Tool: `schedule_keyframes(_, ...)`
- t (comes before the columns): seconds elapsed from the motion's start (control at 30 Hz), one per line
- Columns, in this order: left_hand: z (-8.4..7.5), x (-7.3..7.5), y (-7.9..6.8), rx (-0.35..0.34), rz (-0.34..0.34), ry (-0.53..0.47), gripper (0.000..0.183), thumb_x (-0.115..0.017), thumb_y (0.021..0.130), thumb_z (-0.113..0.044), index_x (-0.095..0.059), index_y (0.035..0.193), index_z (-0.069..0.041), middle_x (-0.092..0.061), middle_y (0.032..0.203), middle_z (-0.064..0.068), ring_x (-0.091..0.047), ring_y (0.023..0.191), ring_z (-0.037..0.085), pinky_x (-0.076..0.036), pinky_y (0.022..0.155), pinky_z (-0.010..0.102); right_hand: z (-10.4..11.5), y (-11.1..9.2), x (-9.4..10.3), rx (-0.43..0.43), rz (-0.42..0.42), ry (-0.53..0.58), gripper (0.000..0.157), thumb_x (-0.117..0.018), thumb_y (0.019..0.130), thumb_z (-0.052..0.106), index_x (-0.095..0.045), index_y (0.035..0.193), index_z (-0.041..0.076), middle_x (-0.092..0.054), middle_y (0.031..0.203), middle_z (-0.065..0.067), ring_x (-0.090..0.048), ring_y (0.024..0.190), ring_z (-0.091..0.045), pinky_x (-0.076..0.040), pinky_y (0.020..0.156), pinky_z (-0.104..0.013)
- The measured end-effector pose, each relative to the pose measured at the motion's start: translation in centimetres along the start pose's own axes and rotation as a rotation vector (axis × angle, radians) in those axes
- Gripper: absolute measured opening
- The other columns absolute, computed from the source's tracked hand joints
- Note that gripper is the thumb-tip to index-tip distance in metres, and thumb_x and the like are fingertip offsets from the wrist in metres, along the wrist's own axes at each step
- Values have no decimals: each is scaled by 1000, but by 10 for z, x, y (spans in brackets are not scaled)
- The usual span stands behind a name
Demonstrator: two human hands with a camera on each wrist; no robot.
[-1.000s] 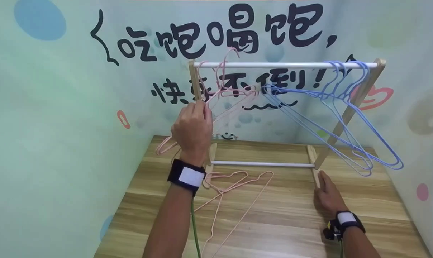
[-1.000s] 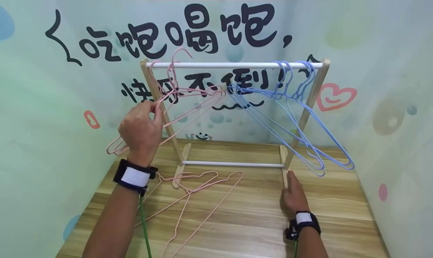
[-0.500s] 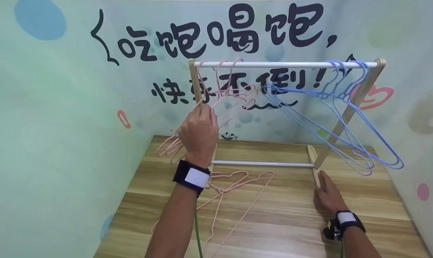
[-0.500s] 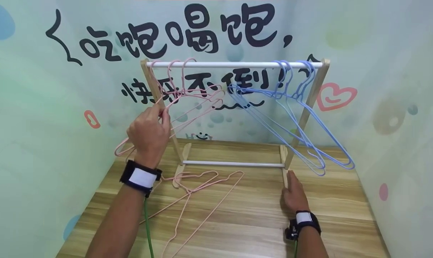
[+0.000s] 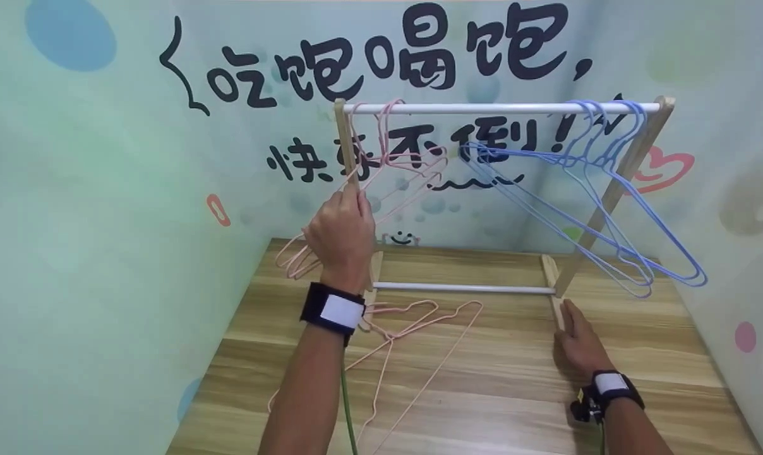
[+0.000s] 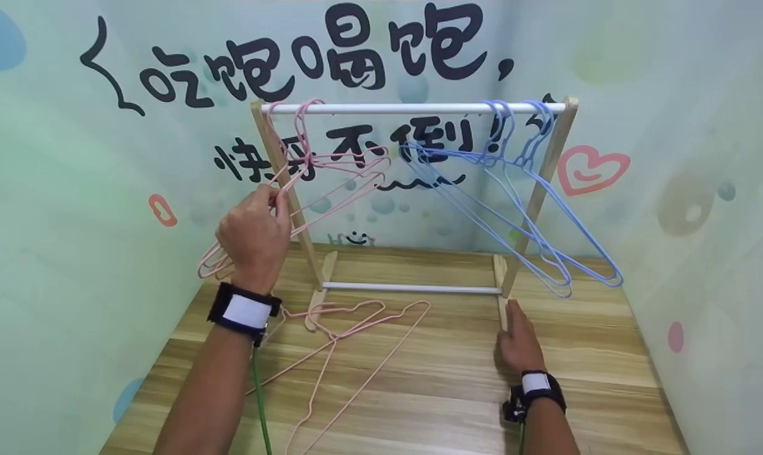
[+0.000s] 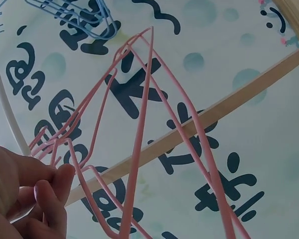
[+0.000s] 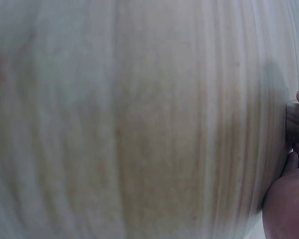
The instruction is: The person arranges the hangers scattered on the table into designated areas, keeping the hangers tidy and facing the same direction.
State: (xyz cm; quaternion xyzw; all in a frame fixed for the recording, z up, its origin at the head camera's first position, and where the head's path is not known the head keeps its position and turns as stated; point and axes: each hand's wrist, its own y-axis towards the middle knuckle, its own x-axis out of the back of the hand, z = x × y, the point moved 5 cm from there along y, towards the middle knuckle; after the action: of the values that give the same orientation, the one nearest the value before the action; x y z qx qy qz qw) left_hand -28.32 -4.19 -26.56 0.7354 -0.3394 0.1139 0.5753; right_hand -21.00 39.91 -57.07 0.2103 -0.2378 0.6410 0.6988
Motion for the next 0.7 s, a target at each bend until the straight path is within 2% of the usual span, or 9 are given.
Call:
schedule_keyframes(0.2,-3,-6,-7,-26,-46,1,21,-73,109,-22,-81,110,-2,-76,83,11,-68,64,26,-53,54,37,0,4,1,12,-13,-45,72,-51,108,-3,-12,167,-16,-16,169,-46,-17,157,-63,-14,129,-70)
schedule_keyframes(0.47,-10,-6,-16,-63,-64,-7,20,-74,106,-22,-81,108,-3,-76,83,10,-64,60,24,-49,49,36,-2,9,3,19,-4,-32,73,-51,108,-2,-12,168,-16,-16,169,-46,-16,156,-64,-12,128,-71)
schedule_keyframes(0.7,-20,-5,-20,-127,-3,7,19,-74,106,-20,-83,110,-4,-81,93,11,-70,72,27,-56,58,35,-3,13,5,9,10,-30,75,-49,107,-1,-9,168,-15,-15,169,-46,-16,156,-64,-12,128,-71)
